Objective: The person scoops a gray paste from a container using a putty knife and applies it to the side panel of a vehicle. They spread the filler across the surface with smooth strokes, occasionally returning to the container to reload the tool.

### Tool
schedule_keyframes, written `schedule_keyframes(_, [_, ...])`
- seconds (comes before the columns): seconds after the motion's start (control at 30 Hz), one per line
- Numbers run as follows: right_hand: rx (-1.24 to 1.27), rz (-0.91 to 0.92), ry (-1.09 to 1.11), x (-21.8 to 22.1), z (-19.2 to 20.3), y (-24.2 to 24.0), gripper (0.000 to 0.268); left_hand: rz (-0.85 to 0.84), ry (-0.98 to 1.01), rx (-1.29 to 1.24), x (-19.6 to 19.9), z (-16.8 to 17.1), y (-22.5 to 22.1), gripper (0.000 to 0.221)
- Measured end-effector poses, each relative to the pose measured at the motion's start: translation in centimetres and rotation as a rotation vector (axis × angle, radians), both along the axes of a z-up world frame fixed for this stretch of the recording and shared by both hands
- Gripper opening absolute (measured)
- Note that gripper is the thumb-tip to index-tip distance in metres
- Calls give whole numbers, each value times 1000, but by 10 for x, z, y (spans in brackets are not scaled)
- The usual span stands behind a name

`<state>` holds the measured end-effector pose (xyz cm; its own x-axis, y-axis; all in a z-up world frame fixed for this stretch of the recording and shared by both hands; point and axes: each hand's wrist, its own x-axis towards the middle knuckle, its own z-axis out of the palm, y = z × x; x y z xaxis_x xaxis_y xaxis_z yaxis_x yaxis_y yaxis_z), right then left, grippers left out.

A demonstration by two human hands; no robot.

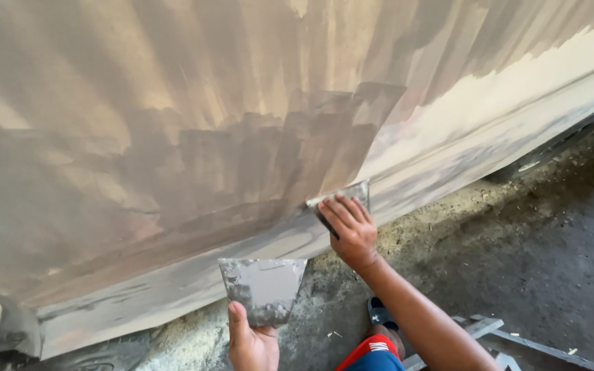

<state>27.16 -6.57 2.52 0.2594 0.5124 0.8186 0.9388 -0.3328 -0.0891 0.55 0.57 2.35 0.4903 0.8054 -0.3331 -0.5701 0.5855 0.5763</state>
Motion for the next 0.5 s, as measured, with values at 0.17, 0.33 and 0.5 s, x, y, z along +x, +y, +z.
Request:
schedule_keyframes(0.17, [-183, 67, 250, -29, -4, -30, 36, -71, -57, 72, -4, 8, -3, 60])
schedule_keyframes(0.33, [-126, 201, 881, -71, 77, -57, 36, -21, -8, 129, -9, 12, -5, 60])
schedule_keyframes(0.5, [-131, 288, 1277, -90, 119, -63, 23, -77, 125, 321, -8, 31, -16, 64])
